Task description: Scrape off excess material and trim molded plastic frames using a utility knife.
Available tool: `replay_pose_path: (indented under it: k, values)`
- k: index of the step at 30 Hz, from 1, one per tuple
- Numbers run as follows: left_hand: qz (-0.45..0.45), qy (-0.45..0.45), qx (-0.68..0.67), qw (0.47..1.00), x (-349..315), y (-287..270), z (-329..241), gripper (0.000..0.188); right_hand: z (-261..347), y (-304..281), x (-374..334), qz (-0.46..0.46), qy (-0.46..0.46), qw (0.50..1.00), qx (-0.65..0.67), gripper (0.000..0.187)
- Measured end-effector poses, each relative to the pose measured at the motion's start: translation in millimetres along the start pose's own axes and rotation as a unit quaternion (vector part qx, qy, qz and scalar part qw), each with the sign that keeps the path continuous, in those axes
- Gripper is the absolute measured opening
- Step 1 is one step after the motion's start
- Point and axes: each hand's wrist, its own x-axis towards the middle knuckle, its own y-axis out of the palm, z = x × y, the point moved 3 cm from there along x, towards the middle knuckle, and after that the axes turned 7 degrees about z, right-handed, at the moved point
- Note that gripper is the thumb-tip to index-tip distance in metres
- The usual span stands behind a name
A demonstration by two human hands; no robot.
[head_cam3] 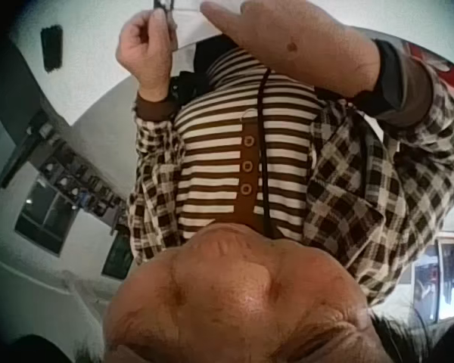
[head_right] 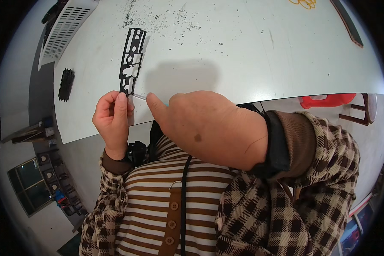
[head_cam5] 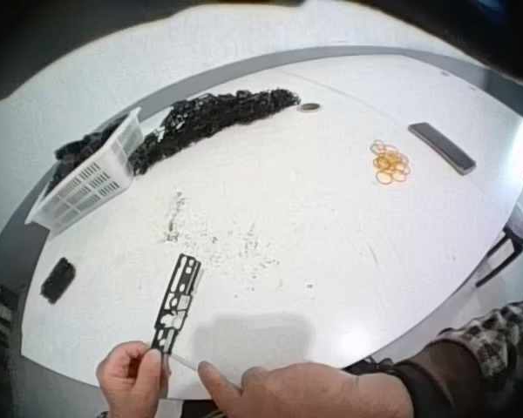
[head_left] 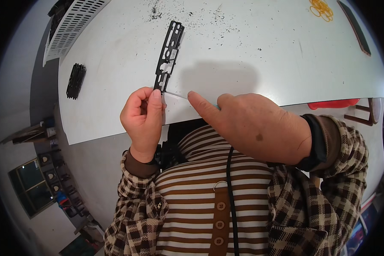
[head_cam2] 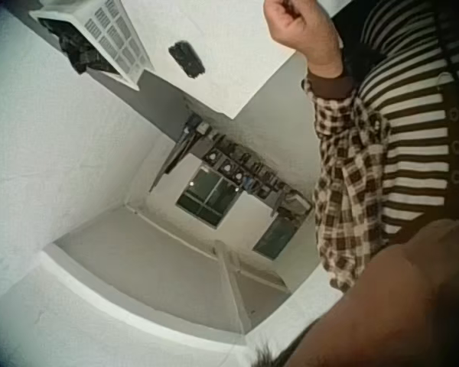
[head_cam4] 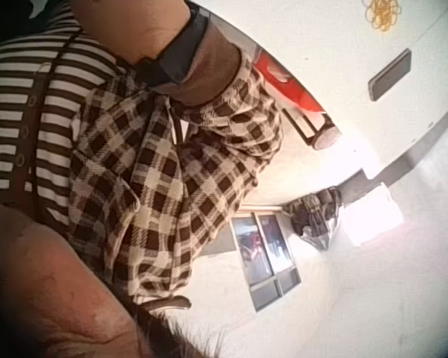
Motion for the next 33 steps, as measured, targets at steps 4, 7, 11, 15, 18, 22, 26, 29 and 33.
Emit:
replay_pose_path:
  k: [4,7,11,15,18,22,26,29,33]
  values:
    - [0.007,-0.011,-0.027,1.000,-1,1,-3,0.011,7,-3,2,-0.005,-0.015,0.999,-0.041,0.060]
    - [0.001,-0.021,-0.020,1.000,-4,-2,-3,0.011,16,-5,8,0.032,-0.014,0.994,-0.101,0.059]
    - [0.002,-0.010,-0.012,1.000,-3,0,-7,0.013,21,-4,12,0.067,0.007,0.993,-0.096,0.058]
    - [-0.015,-0.026,-0.015,0.999,-6,-3,-6,0.013,7,-11,12,0.004,-0.025,0.999,0.020,0.056]
    - [-0.016,-0.020,-0.024,0.999,0,-1,-9,0.012,3,-13,13,-0.039,-0.013,0.997,0.071,0.056]
    - [-0.022,-0.017,-0.032,0.999,-1,-2,-3,0.011,3,-17,11,0.038,0.006,0.997,0.066,0.059]
    - [-0.027,-0.039,-0.042,0.998,2,-2,1,0.010,0,-16,14,0.009,-0.005,0.995,0.096,0.061]
    - [-0.031,-0.053,-0.044,0.997,4,-2,4,0.010,-5,-17,13,0.033,0.010,0.994,0.100,0.062]
    - [-0.037,-0.060,-0.038,0.997,8,-2,5,0.009,-8,-13,11,0.043,-0.014,0.993,0.108,0.064]
